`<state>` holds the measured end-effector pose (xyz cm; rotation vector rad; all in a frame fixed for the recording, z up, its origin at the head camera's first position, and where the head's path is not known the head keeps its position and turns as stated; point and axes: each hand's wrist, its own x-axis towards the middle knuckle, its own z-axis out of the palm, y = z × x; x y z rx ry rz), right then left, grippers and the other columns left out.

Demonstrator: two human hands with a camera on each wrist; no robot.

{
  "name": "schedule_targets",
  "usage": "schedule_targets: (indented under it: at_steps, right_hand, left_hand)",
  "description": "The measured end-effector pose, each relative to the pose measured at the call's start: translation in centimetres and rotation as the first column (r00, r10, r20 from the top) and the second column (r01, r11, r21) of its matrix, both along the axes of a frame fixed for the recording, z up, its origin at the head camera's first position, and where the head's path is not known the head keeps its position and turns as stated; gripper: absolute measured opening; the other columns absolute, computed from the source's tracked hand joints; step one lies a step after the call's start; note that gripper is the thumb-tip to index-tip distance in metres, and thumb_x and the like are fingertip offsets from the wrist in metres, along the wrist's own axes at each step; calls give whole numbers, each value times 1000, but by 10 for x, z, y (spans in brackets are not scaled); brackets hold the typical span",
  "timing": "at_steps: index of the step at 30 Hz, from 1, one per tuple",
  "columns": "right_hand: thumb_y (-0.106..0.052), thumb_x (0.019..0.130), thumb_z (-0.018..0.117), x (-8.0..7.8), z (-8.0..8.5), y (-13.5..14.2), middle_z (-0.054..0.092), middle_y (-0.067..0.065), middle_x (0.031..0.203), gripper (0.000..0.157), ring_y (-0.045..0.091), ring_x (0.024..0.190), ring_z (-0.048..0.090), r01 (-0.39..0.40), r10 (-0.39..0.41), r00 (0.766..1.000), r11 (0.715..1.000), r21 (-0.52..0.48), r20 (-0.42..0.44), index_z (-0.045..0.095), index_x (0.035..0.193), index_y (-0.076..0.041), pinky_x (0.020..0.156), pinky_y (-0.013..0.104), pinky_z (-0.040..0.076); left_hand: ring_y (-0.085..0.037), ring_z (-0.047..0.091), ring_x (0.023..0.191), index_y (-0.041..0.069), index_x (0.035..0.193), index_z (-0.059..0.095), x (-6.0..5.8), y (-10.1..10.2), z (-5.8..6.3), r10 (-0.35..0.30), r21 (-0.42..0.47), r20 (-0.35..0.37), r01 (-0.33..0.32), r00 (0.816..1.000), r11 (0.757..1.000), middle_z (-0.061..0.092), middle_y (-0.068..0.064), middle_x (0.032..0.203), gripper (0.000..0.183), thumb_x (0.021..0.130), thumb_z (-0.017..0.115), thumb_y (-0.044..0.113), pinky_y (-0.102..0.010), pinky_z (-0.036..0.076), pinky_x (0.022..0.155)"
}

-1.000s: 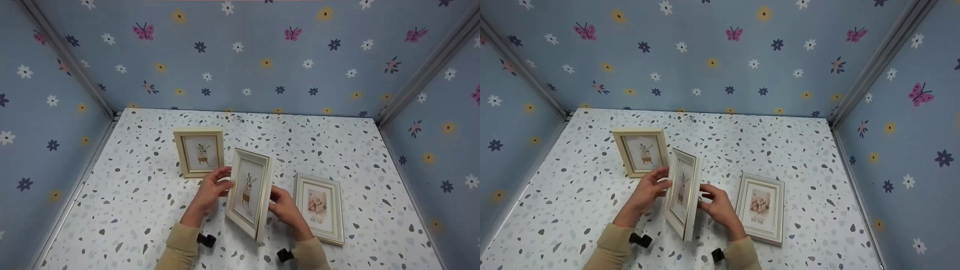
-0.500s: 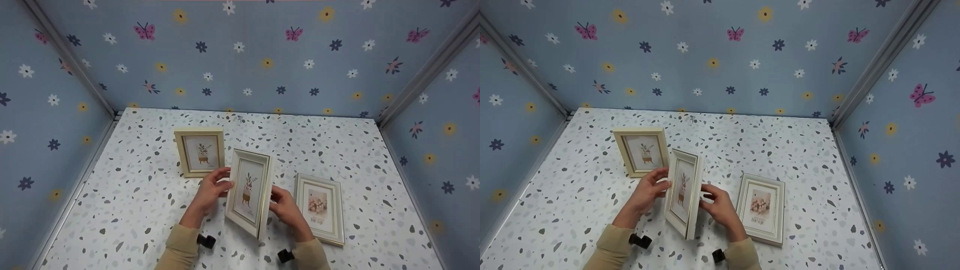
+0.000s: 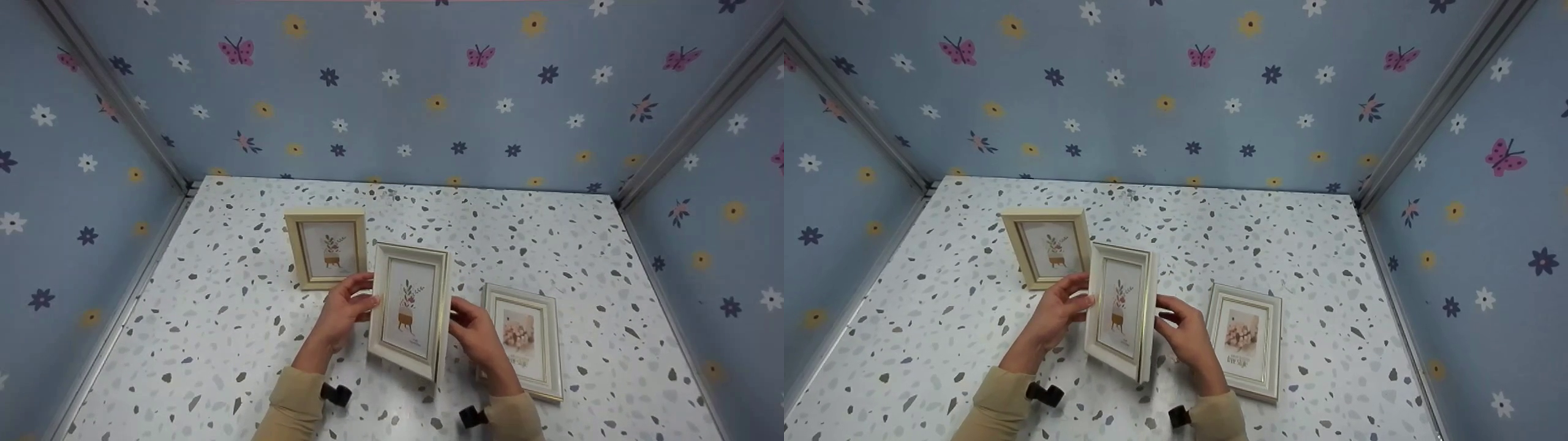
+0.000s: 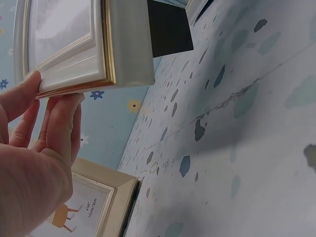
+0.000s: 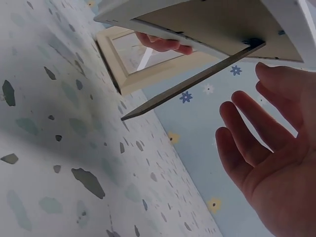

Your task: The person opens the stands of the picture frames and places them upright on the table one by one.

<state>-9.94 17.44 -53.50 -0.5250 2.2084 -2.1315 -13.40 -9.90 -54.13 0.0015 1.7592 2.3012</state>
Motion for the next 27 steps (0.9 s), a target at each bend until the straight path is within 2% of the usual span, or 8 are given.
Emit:
schedule_targets:
  at_steps: [8,14,20,27]
  right_hand:
    - [7,94,62,0,5,4,67,13,118,33,16,109,64,75,-78,996,992,-98,-37,56,124,19,94,30,52]
    - [4,95,62,3,7,6,66,19,120,35,15,109,64,184,-186,982,978,-96,-12,56,127,17,92,27,51]
    - [2,97,61,4,9,6,66,19,121,34,20,108,65,262,-264,965,951,-166,12,58,128,13,92,32,53]
    - [3,98,57,6,14,6,68,21,117,31,22,103,66,284,-305,952,922,-261,-41,56,125,18,89,39,54]
  left_hand:
    - [-25,66,99,5,134,55,-1,-1,0,19,-16,-2,-19,1000,1000,61,-13,122,52,86,75,-2,-42,58,75]
    - [-23,66,97,6,133,56,0,0,-1,38,-19,-1,-38,999,999,61,-13,121,52,85,75,-3,-36,57,70]
    - [-23,66,98,5,133,55,0,0,-1,54,-15,5,-54,999,998,61,-13,122,53,85,75,-4,-33,57,68]
    - [-25,65,101,6,133,56,0,1,1,54,-17,4,-54,999,998,60,-14,123,53,85,75,-5,-37,58,72]
